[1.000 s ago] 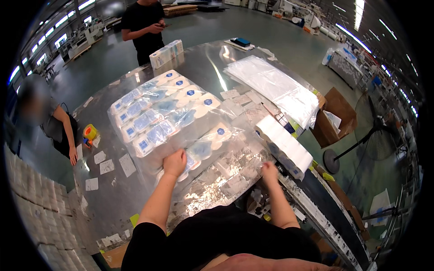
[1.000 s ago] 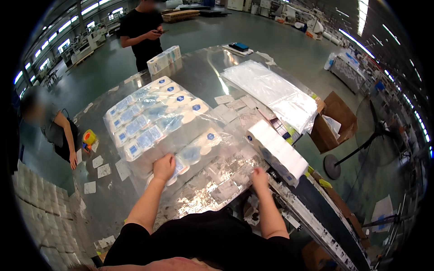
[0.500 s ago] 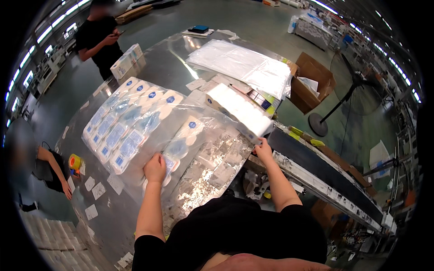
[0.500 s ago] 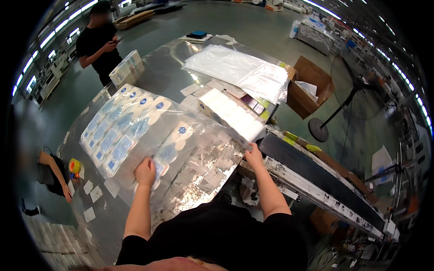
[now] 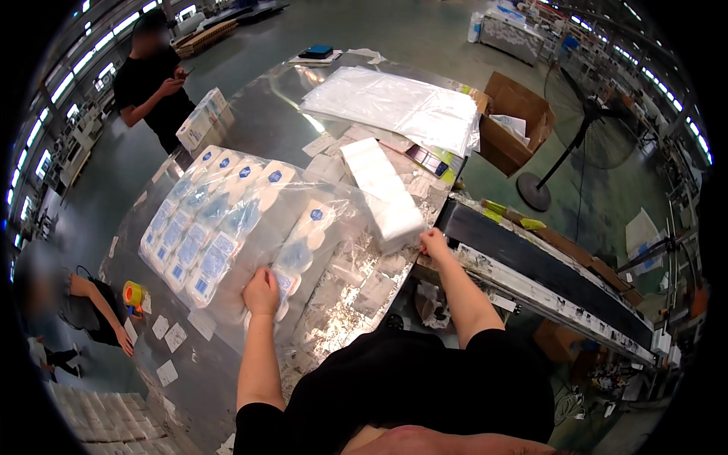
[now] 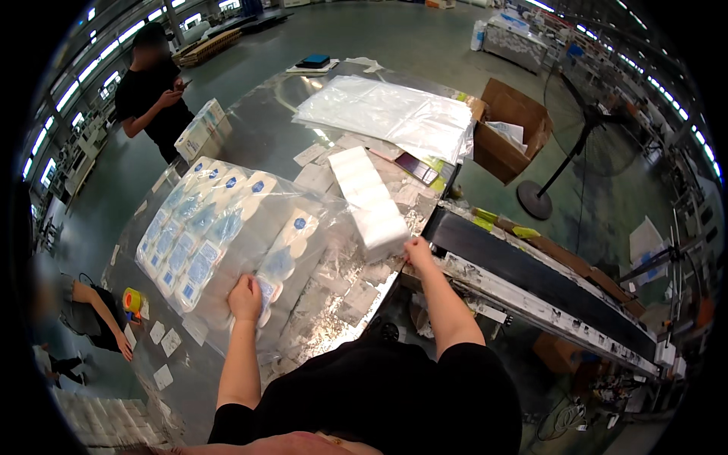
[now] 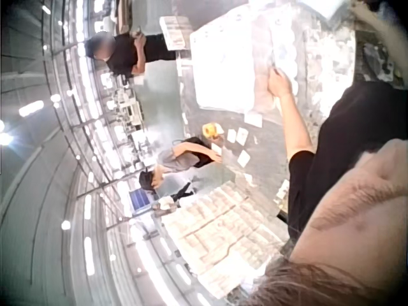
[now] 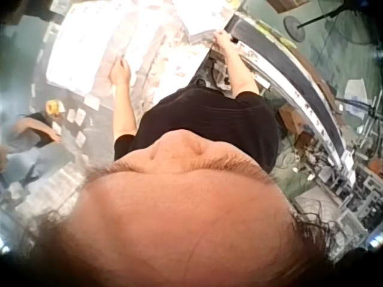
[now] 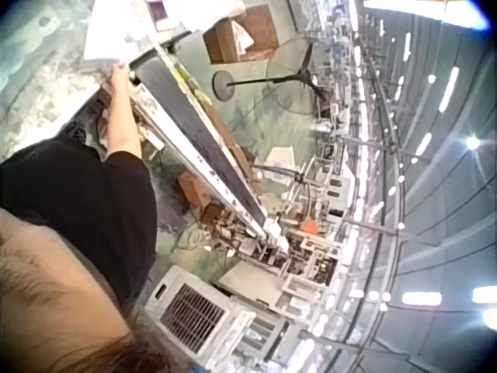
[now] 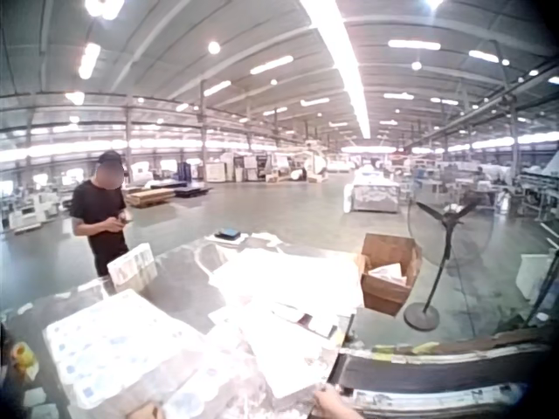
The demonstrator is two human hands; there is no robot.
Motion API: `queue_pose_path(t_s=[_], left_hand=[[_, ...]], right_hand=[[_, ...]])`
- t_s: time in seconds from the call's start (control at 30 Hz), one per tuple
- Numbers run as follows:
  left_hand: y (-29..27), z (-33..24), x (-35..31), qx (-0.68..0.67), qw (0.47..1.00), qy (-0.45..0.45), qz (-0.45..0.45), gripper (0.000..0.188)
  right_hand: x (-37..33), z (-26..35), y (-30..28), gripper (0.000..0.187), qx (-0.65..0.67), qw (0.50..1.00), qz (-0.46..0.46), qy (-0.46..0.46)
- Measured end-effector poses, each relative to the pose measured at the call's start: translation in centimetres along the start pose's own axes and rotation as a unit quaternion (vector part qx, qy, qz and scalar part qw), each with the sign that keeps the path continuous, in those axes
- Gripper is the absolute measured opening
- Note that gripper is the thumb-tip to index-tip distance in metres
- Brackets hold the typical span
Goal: The person stands at a metal table in a warehouse and packs individual rolls of tissue paper into clear plastic bags. They repeatedly pick up a roll, place it into a bag, and move the bagged item to a conveyor belt. Another person is visible in the background performing similar packing tasks.
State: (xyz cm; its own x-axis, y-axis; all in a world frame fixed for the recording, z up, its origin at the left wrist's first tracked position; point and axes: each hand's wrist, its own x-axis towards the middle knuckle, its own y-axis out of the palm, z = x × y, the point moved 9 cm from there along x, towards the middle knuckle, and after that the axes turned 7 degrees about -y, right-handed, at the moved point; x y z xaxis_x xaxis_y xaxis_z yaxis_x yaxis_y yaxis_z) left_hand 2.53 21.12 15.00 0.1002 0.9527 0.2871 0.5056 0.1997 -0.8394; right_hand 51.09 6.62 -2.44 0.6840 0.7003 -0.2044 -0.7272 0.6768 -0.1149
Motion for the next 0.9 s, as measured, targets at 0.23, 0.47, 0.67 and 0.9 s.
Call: queue_pose_path(t_s=[0.23,0.47,0.67,0.9], left_hand=[[0.1,0.2,0.0,0.002,1.000,-0.003,0.003,0.011],[-0.3,-0.2,-0.3,-0.011,1.000,0.004,-0.007,0.011],[-0.4,-0.3,-0.2,-0.012,1.000,0.000,-0.011,0.010],[-0.2,0.4,-0.2,-0.005,1.000,-0.009,-0.010,0.011]], right_hand=[[-13.2,-3.7,6.0,0.010,0.059,0.951,0.270,0.138],[-16.5,-8.1,1.3,0.040,0.126,0.925,0.244,0.264],[-15.4,-1.5,6.4,0.066,0.248,0.944,0.168,0.136],[-14.1,0.1,6.7,0.066,0.381,0.882,0.202,0.190]])
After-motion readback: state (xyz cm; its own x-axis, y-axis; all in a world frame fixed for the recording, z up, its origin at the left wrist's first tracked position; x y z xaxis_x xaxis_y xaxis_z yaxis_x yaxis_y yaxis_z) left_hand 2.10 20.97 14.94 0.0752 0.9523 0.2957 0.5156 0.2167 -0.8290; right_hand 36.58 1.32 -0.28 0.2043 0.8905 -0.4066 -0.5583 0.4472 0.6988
